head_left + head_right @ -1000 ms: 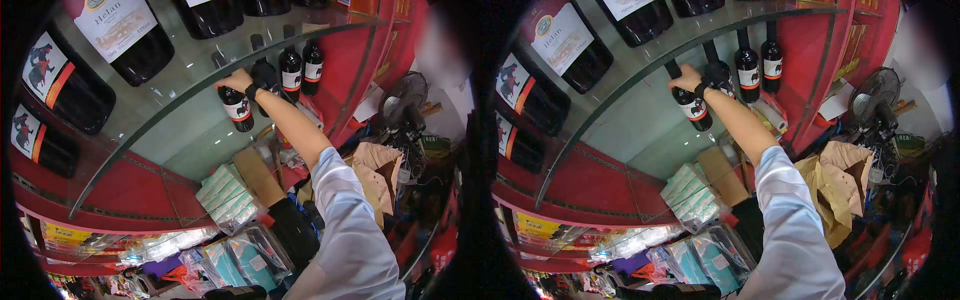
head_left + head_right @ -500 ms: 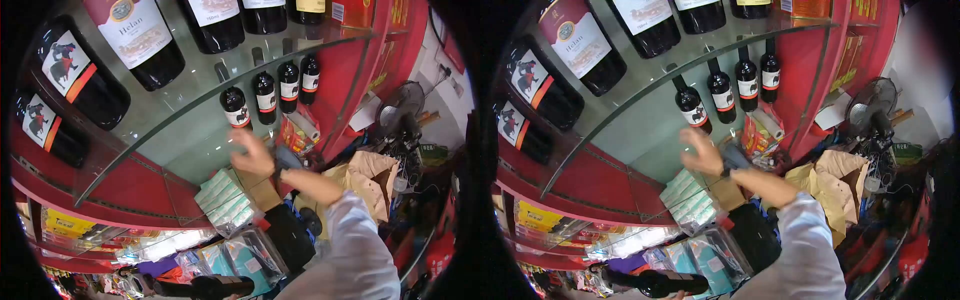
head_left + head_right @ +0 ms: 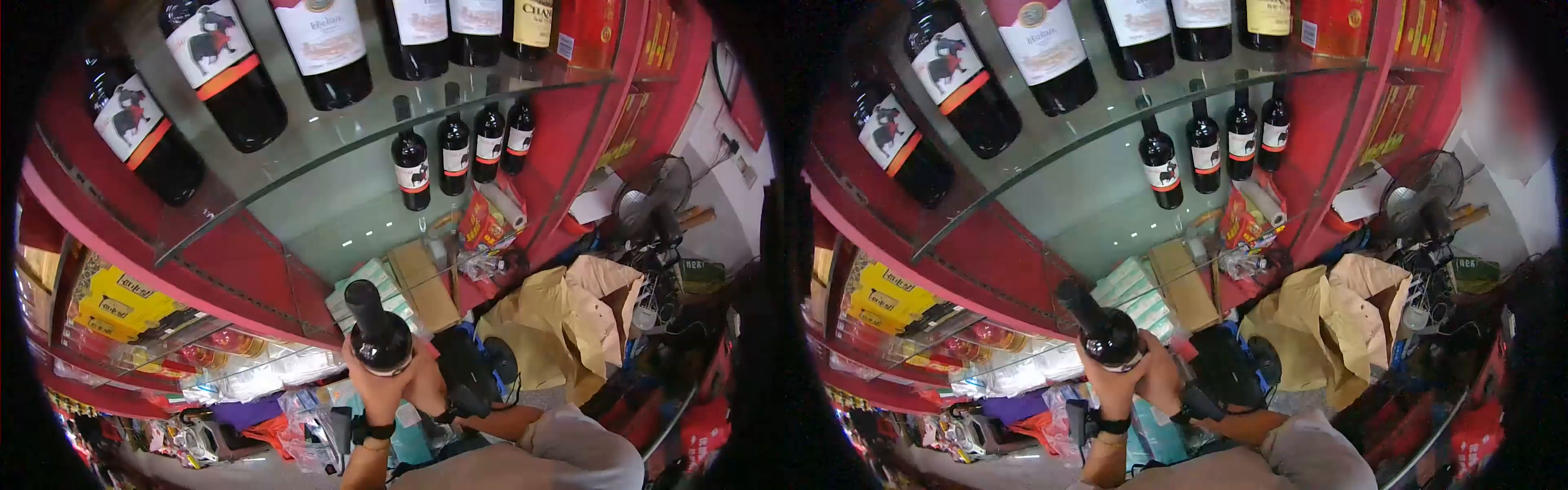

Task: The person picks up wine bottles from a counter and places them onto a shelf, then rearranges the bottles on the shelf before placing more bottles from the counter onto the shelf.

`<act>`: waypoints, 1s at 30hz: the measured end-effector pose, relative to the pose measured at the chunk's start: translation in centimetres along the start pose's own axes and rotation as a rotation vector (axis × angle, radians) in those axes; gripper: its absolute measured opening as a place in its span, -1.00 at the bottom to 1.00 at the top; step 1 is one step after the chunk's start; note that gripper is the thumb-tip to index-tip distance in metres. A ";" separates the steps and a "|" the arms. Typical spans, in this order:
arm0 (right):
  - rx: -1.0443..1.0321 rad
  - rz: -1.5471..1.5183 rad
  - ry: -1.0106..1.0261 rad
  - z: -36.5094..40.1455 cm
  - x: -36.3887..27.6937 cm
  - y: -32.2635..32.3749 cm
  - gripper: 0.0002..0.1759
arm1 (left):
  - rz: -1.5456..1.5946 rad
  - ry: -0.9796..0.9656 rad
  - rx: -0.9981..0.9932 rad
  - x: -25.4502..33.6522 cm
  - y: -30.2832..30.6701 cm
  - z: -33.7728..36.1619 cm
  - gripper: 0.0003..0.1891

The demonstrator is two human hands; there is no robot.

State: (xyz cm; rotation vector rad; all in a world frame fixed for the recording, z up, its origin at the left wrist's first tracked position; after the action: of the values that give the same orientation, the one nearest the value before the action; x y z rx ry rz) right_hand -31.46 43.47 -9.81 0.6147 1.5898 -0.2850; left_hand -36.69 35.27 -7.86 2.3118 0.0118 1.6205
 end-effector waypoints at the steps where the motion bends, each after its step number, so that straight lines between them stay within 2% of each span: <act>1: 0.037 0.083 -0.016 -0.1 0.5 -0.5 -0.30 | 0.023 0.008 0.006 0.1 -0.1 -0.2 0.03; 3: 0.111 0.253 -0.045 -0.5 1.7 -1.0 -0.33 | 0.097 0.022 0.030 -0.4 -0.5 -0.7 0.03; 6: 0.117 0.319 0.042 -1.7 0.5 -0.9 -0.34 | 0.132 0.002 0.064 -0.9 -0.4 -1.6 0.02; 7: 0.104 0.218 0.159 -2.9 1.6 -1.5 -0.32 | 0.082 -0.031 0.075 -0.4 -0.2 -2.1 0.02; 8: 0.104 0.196 0.140 -3.1 2.3 -1.8 -0.29 | 0.030 -0.063 0.083 0.1 0.0 -2.6 0.02; 9: 0.105 0.172 0.121 -4.0 1.8 -1.7 -0.25 | 0.203 -0.049 0.055 0.6 0.2 -3.1 0.10; 12: 0.099 0.166 0.134 -7.8 1.9 -1.7 -0.16 | 0.247 -0.173 0.092 1.2 3.2 -2.8 0.03; 15: 0.126 0.248 0.201 -11.7 2.0 -1.5 -0.14 | 0.427 -0.023 0.089 1.2 7.5 -0.5 -0.12; 16: 0.197 0.363 0.321 -12.6 1.2 -1.1 -0.09 | 0.456 0.017 0.099 0.9 8.8 0.6 -0.15; 17: 0.215 0.373 0.338 -13.5 2.2 -1.4 -0.09 | 0.460 0.049 0.105 0.3 10.1 1.9 -0.16; 19: 0.184 0.317 0.292 -15.3 3.6 -1.3 -0.13 | 0.434 0.095 0.104 -0.8 12.5 4.6 -0.19; 20: 0.181 0.288 0.273 -15.9 4.0 -1.3 -0.19 | 0.406 0.095 0.161 -0.6 13.2 5.6 -0.28; 22: 0.138 0.229 0.245 -17.1 3.5 -1.4 -0.15 | 0.326 0.246 0.261 -1.1 14.7 7.7 -0.41; 24: 0.180 0.255 0.274 -18.8 4.4 -1.5 -0.18 | 0.361 0.266 0.178 -2.5 16.7 9.8 -0.39; 25: 0.170 0.257 0.217 -19.4 4.1 -1.5 -0.18 | 0.376 0.274 0.132 -3.0 17.4 10.5 -0.37; 26: 0.232 0.263 0.284 -20.6 5.0 -1.7 -0.16 | 0.332 0.325 0.173 -3.6 18.0 11.2 -0.38; 28: 0.221 0.205 0.299 -22.4 5.3 -1.8 -0.17 | 0.243 0.426 0.252 -3.4 18.4 11.3 -0.40; 30: 0.237 0.220 0.359 -23.9 5.3 -1.8 -0.18 | 0.317 0.382 0.301 -2.3 18.2 11.3 -0.45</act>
State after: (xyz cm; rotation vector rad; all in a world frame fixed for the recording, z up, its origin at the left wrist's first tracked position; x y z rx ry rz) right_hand -52.62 55.71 -12.31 1.0636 1.8248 -0.2066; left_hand -30.26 14.72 -8.75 2.2576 -0.0273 2.3472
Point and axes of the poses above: each hand's wrist, its own z-axis away from the middle knuckle, its own y-axis out of the back of the hand, x = y × z, the point moved 3 cm from there along -z, towards the middle knuckle, and after that the axes turned 1 degree about z, right-handed, at the moved point
